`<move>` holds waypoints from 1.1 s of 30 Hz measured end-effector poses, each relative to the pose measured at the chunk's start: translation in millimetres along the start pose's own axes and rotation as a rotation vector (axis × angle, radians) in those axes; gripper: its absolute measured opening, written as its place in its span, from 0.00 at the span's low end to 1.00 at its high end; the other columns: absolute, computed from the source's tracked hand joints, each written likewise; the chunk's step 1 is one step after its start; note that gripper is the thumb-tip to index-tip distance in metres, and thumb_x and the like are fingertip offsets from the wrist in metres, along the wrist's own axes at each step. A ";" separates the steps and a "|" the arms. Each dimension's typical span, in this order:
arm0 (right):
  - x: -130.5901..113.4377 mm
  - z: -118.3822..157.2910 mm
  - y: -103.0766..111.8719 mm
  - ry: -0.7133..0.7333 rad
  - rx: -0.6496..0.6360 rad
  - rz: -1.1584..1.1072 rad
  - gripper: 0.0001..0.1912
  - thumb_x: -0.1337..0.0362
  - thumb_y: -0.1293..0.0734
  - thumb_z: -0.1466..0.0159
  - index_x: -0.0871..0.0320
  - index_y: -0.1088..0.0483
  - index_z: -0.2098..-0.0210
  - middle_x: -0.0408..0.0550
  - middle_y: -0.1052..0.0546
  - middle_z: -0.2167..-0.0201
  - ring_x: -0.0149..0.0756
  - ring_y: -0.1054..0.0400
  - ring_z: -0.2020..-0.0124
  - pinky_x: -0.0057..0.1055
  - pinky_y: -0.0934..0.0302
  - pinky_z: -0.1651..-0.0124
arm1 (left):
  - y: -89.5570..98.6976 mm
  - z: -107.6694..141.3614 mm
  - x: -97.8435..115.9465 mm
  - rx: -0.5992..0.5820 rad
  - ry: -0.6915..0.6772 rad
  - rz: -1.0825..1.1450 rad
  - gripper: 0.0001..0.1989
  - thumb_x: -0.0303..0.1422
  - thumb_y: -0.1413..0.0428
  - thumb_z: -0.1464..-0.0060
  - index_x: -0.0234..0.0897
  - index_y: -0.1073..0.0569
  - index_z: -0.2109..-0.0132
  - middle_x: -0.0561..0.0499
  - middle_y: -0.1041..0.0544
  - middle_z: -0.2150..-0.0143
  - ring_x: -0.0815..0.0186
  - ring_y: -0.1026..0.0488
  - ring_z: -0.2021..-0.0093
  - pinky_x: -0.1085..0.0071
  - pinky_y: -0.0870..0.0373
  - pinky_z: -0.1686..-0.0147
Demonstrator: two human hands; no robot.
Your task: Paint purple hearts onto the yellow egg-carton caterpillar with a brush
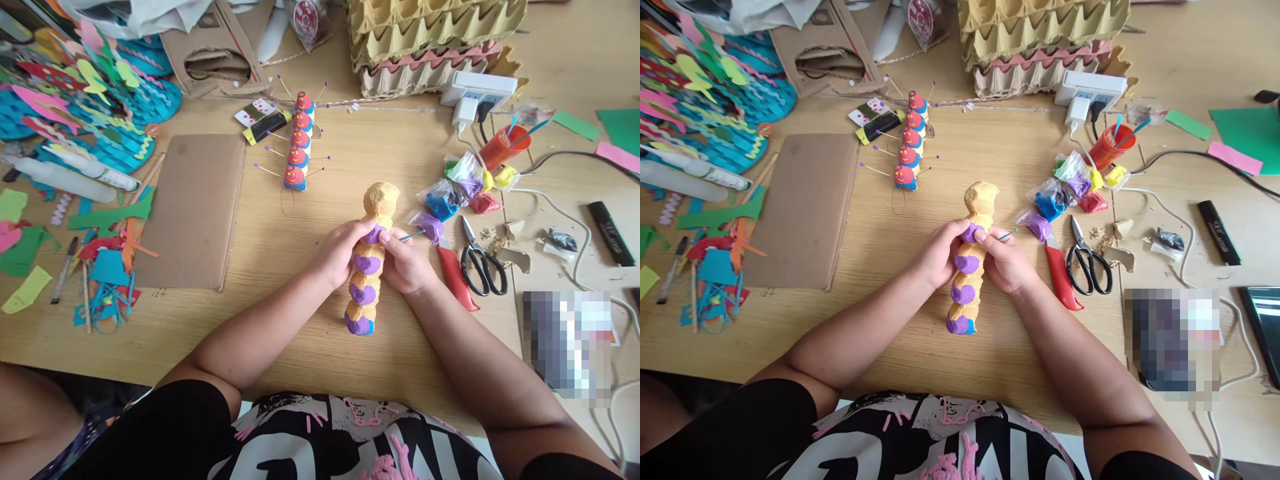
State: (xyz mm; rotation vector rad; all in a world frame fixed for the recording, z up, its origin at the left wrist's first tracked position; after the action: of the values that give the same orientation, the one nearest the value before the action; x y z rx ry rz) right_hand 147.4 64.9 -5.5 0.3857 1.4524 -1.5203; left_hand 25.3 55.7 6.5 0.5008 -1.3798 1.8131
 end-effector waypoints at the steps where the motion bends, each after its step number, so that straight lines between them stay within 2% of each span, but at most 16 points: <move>1: 0.4 -0.1 0.4 0.002 -0.004 -0.006 0.24 0.44 0.09 0.47 0.52 0.17 0.68 0.44 0.14 0.68 0.41 0.19 0.64 0.39 0.21 0.53 | 0.4 -0.1 -0.3 0.001 -0.006 -0.004 0.21 0.48 0.23 0.46 0.40 0.21 0.68 0.51 0.20 0.69 0.61 0.20 0.64 0.65 0.23 0.62; 6: 1.5 -0.6 0.2 -0.007 -0.013 -0.017 0.23 0.44 0.09 0.46 0.52 0.16 0.67 0.44 0.13 0.69 0.41 0.19 0.65 0.40 0.21 0.55 | -0.1 0.9 -1.2 -0.011 -0.005 -0.028 0.25 0.54 0.22 0.48 0.40 0.21 0.65 0.51 0.19 0.67 0.58 0.18 0.61 0.62 0.21 0.58; 12: 0.3 -0.9 -2.0 0.013 -0.022 0.002 0.22 0.45 0.09 0.47 0.51 0.15 0.68 0.43 0.14 0.71 0.42 0.16 0.63 0.40 0.20 0.54 | 0.0 -2.2 -3.9 0.002 0.008 -0.067 0.25 0.53 0.20 0.57 0.42 0.22 0.70 0.51 0.22 0.73 0.60 0.22 0.67 0.64 0.26 0.66; 18: 1.1 -0.8 0.1 -0.003 -0.029 -0.001 0.23 0.44 0.09 0.47 0.52 0.14 0.65 0.44 0.13 0.70 0.43 0.15 0.62 0.41 0.19 0.51 | 4.7 -4.1 -8.1 0.019 -0.009 -0.071 0.26 0.54 0.20 0.53 0.42 0.22 0.67 0.51 0.20 0.71 0.57 0.18 0.63 0.62 0.23 0.59; 22: 1.8 -2.6 3.5 -0.003 -0.026 -0.023 0.23 0.43 0.10 0.45 0.52 0.15 0.66 0.43 0.13 0.69 0.39 0.18 0.65 0.38 0.20 0.53 | 3.1 -3.6 -4.4 -0.069 0.034 -0.057 0.29 0.61 0.25 0.47 0.39 0.19 0.60 0.48 0.17 0.65 0.53 0.14 0.54 0.59 0.20 0.51; 24: 2.1 -3.4 4.7 -0.006 -0.030 -0.023 0.23 0.43 0.10 0.45 0.52 0.15 0.65 0.43 0.13 0.69 0.39 0.18 0.66 0.38 0.20 0.54 | 2.7 -4.2 -3.4 -0.085 0.073 -0.025 0.29 0.62 0.26 0.47 0.40 0.18 0.62 0.46 0.16 0.66 0.51 0.14 0.56 0.59 0.19 0.54; 28: 1.7 -3.8 5.2 -0.009 -0.050 -0.021 0.24 0.43 0.10 0.45 0.52 0.15 0.65 0.43 0.15 0.71 0.43 0.17 0.65 0.41 0.19 0.55 | 0.9 -3.9 0.5 -0.091 0.004 -0.047 0.26 0.56 0.21 0.51 0.41 0.19 0.66 0.48 0.17 0.68 0.55 0.17 0.62 0.62 0.21 0.61; 33: 0.7 -3.6 6.0 -0.026 -0.069 -0.042 0.23 0.43 0.10 0.45 0.52 0.15 0.66 0.43 0.15 0.71 0.40 0.20 0.69 0.39 0.20 0.58 | 0.7 0.7 1.1 -0.077 0.014 -0.026 0.24 0.54 0.24 0.44 0.38 0.18 0.62 0.50 0.19 0.67 0.60 0.19 0.63 0.66 0.23 0.61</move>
State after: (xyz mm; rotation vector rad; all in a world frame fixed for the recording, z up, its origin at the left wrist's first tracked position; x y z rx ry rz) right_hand 150.4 68.9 -10.4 0.2945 1.4961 -1.4983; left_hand 24.0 55.4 7.1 0.4622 -1.4214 1.7329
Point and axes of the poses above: each hand's wrist, its own z-axis away from the middle knuckle, its own y-axis out of the back of the hand, x = y × z, the point moved 4 cm from there along -z, towards the middle knuckle
